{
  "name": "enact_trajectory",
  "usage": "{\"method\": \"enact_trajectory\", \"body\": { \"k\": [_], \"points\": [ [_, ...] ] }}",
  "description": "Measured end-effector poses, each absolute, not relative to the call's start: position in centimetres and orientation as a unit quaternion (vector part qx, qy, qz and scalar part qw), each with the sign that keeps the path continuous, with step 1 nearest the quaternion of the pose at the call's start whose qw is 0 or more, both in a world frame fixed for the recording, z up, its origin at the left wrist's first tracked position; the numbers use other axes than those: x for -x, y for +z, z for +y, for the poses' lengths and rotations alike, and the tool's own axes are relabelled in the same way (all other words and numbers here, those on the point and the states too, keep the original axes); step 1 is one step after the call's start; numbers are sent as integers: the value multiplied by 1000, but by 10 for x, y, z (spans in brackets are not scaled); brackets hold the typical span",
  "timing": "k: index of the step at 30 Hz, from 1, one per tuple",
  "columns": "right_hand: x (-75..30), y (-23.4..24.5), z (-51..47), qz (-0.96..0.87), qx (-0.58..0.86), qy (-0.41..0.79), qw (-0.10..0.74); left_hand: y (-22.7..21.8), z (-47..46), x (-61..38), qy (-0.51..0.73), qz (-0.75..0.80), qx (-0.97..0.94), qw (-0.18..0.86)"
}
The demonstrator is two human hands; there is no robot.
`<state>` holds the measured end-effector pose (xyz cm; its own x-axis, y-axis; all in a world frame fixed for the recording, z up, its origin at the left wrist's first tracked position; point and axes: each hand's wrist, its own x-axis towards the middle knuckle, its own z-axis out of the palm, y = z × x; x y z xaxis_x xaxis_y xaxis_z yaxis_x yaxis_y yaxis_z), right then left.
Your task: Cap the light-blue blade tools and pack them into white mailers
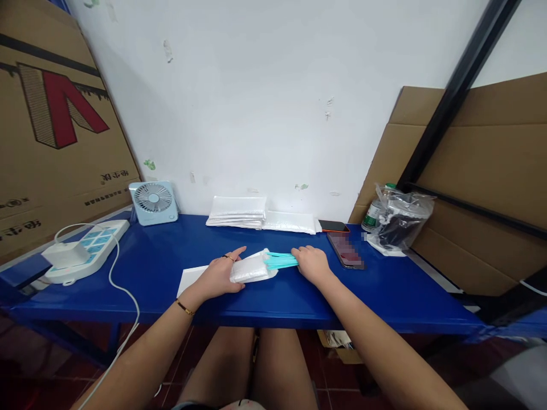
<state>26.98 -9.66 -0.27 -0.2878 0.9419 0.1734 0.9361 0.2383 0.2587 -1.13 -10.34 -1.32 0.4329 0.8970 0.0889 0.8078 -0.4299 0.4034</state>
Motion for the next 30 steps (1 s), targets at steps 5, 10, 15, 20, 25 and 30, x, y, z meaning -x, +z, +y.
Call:
{"method": "enact_trajectory", "body": {
  "k": [5, 10, 15, 20, 25, 30],
  "points": [
    [-271, -7, -98, 799, -578, 166, 12, -12, -107, 9, 169, 511, -833, 129],
    [-260, -2, -101, 827, -533, 179, 9, -13, -103, -3, 169, 500, -841, 117],
    [-266, 19, -100, 853, -487, 184, 24, -14, -96, -4, 169, 455, -866, 117],
    [-272, 28, -102, 855, -489, 171, 39, -14, -93, -5, 168, 416, -884, 130],
    [-235, 6, -109, 835, -534, 132, 25, -18, -90, -18, 163, 396, -893, 141],
    [-229, 4, -107, 857, -513, -12, -45, -13, -79, -19, 140, 351, -920, 108]
  ]
}}
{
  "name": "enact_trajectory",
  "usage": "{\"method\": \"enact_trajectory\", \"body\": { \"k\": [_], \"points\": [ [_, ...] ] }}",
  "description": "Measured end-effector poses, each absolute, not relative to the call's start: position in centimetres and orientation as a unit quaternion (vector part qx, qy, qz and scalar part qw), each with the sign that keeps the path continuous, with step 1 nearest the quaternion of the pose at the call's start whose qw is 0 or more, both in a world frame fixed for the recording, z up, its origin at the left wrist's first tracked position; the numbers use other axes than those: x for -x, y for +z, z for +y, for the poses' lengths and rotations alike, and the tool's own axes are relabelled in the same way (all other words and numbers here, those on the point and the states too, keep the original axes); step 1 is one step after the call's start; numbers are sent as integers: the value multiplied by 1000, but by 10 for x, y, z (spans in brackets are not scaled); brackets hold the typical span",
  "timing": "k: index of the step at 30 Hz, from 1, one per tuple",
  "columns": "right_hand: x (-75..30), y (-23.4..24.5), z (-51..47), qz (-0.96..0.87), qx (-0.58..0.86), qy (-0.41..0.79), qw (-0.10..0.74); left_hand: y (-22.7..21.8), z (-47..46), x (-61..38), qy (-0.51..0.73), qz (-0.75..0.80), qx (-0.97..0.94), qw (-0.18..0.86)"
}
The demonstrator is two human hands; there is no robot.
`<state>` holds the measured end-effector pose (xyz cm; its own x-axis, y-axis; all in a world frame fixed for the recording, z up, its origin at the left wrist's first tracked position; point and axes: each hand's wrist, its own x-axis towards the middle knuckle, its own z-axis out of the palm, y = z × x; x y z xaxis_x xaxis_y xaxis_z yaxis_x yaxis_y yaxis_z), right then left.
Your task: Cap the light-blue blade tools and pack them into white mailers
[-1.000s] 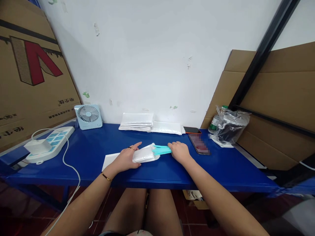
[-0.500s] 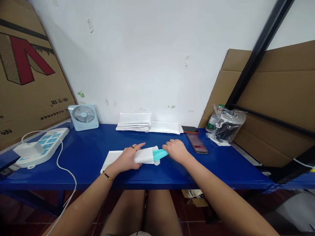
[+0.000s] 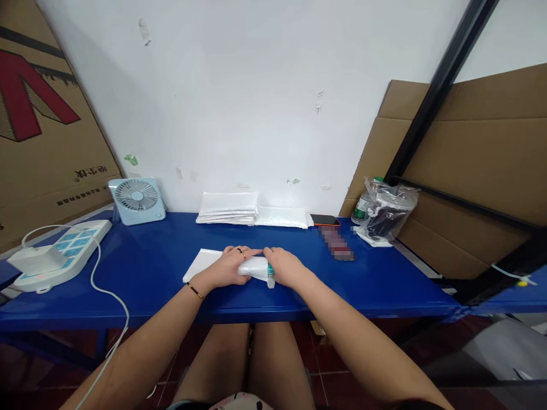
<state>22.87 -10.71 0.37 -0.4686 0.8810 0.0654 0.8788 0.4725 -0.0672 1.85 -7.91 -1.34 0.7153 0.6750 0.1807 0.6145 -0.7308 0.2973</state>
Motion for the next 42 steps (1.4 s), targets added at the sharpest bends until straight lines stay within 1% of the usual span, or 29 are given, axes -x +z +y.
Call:
{"method": "enact_trajectory", "body": {
  "k": [3, 4, 5, 6, 8, 9, 11, 12, 14, 19, 21, 24, 27, 29, 32, 33, 35, 38, 40, 42],
  "points": [
    [-257, 6, -110, -863, 447, 200, 124, -7, -71, -10, 103, 316, -939, 86],
    [-268, 2, -114, -837, 454, 255, 170, -6, -68, -6, 91, 310, -942, 85],
    [-277, -4, -118, -793, 480, 293, 235, -6, -65, -2, 82, 312, -942, 87],
    [-283, -12, -124, -729, 521, 312, 317, -6, -63, 2, 75, 322, -939, 92],
    [-287, -33, -137, -552, 596, 306, 496, -11, -58, 9, 78, 378, -918, 96],
    [-284, -44, -143, -475, 603, 301, 565, -15, -55, 13, 89, 424, -897, 91],
    [-267, -61, -152, -380, 588, 308, 644, -23, -49, 19, 121, 541, -829, 78],
    [-255, -65, -154, -354, 577, 316, 664, -27, -47, 22, 136, 595, -789, 75],
    [-226, -67, -152, -325, 564, 344, 677, -32, -43, 24, 153, 660, -731, 78],
    [-177, -50, -136, -299, 507, 453, 670, -35, -41, 26, 202, 646, -730, 100],
    [-176, -46, -135, -268, 483, 446, 704, -36, -41, 27, 211, 648, -724, 104],
    [-176, -47, -133, -217, 469, 400, 757, -39, -38, 25, 222, 628, -737, 118],
    [-169, -51, -128, -232, 457, 416, 751, -42, -36, 22, 226, 575, -773, 141],
    [-167, -53, -126, -269, 454, 414, 742, -40, -38, 21, 226, 567, -780, 137],
    [-187, -50, -133, -375, 478, 324, 725, -31, -53, 20, 248, 605, -751, 91],
    [-200, -47, -137, -436, 494, 285, 697, -27, -62, 18, 261, 604, -749, 75],
    [-227, -41, -149, -582, 507, 230, 593, -21, -84, 10, 280, 545, -788, 59],
    [-255, -33, -166, -763, 456, 149, 434, -22, -123, -10, 296, 431, -849, 74],
    [-258, -31, -174, -834, 417, 115, 343, -30, -142, -24, 307, 396, -862, 69],
    [-252, -31, -179, -866, 398, 99, 287, -40, -152, -32, 313, 388, -864, 69]
  ]
}}
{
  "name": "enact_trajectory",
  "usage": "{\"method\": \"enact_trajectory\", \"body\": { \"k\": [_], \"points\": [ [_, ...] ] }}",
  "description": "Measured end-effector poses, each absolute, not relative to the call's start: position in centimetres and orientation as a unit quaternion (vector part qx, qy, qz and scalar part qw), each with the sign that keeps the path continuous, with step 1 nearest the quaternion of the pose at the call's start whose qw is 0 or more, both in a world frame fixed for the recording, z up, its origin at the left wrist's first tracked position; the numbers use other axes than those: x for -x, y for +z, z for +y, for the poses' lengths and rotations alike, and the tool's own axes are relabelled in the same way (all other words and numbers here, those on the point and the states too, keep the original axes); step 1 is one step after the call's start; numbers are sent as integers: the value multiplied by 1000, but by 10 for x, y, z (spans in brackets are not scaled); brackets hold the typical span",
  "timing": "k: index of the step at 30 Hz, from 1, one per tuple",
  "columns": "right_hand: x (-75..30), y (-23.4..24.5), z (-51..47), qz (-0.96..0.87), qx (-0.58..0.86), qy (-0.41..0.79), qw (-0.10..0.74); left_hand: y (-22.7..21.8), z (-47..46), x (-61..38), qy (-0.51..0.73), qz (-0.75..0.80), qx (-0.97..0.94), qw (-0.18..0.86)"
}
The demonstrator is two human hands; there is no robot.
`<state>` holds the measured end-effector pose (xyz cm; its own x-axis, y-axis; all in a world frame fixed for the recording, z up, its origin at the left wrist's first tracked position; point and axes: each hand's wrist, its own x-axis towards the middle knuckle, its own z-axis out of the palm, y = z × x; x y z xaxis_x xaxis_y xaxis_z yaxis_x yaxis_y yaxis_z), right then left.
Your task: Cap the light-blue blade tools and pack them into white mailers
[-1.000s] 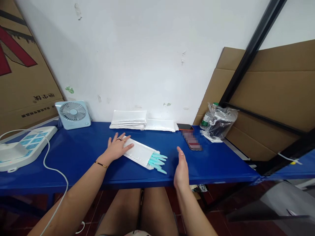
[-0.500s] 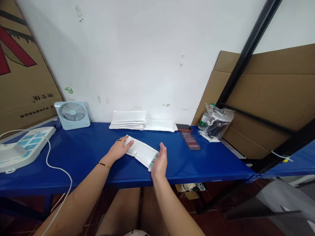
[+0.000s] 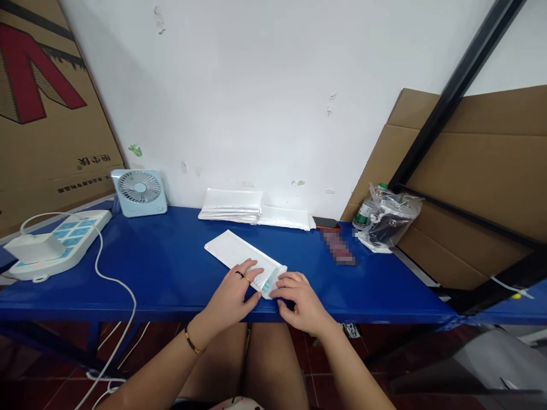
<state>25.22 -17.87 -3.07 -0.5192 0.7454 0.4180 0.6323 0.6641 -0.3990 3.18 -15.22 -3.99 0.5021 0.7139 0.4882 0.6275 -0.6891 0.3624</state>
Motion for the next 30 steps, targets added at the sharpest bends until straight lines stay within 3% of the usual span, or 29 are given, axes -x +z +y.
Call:
{"method": "enact_trajectory", "body": {
  "k": [18, 23, 30],
  "points": [
    [-243, -28, -164, -879, 403, 66, 248, -51, -151, -31, 315, 396, -856, 101],
    [-259, -33, -147, -844, 445, 48, 296, -47, -153, -35, 316, 404, -852, 105],
    [-265, -29, -140, -856, 415, 121, 284, -42, -158, -36, 304, 372, -874, 73]
  ]
}}
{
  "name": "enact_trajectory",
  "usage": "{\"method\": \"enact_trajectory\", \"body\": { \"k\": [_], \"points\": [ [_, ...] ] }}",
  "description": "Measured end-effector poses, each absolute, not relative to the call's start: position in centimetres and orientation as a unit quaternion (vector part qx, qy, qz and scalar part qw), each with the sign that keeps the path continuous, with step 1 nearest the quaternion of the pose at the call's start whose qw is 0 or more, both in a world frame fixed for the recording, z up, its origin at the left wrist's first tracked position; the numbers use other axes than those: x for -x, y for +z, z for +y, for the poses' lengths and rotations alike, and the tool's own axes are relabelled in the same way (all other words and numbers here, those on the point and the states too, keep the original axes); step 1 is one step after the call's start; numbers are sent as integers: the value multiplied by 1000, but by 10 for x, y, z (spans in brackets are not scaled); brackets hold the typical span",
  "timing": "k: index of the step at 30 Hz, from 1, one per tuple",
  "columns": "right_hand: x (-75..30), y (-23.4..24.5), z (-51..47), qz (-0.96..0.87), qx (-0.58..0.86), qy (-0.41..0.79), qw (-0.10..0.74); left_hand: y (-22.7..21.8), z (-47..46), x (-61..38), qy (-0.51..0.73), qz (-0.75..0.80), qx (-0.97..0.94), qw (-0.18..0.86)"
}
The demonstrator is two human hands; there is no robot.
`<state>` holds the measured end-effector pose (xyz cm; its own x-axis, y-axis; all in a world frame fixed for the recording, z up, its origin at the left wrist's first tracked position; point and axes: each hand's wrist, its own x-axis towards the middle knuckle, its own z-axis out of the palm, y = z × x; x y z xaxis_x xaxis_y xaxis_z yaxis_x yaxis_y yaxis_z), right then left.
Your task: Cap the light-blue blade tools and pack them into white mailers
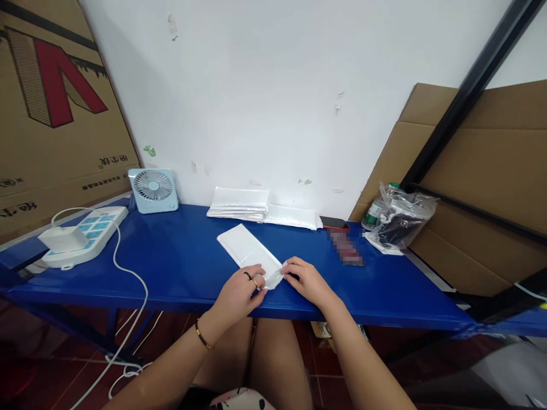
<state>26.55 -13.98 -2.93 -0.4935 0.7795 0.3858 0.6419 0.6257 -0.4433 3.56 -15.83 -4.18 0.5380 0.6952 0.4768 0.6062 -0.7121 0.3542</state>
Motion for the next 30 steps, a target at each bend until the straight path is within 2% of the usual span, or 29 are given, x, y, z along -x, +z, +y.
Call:
{"method": "enact_trajectory", "body": {
  "k": [4, 8, 13, 18, 21, 24, 27, 30],
  "points": [
    [-246, -24, -166, -862, 399, 109, 292, -37, -172, -9, 315, 431, -836, 127],
    [-225, -29, -177, -829, 415, 198, 319, -34, -180, 10, 311, 470, -811, 159],
    [-212, -35, -166, -771, 511, 215, 312, -38, -173, 7, 293, 506, -799, 139],
    [-207, -36, -162, -767, 535, 188, 302, -41, -172, 1, 288, 536, -786, 108],
    [-207, -39, -161, -765, 539, 180, 302, -43, -174, 2, 321, 469, -820, 71],
    [-208, -41, -161, -770, 541, 173, 292, -45, -174, 5, 296, 378, -875, 52],
    [-207, -40, -166, -775, 540, 125, 303, -46, -169, 5, 253, 369, -894, 38],
    [-203, -37, -176, -794, 517, 3, 320, -44, -162, 3, 215, 344, -914, 2]
  ]
}}
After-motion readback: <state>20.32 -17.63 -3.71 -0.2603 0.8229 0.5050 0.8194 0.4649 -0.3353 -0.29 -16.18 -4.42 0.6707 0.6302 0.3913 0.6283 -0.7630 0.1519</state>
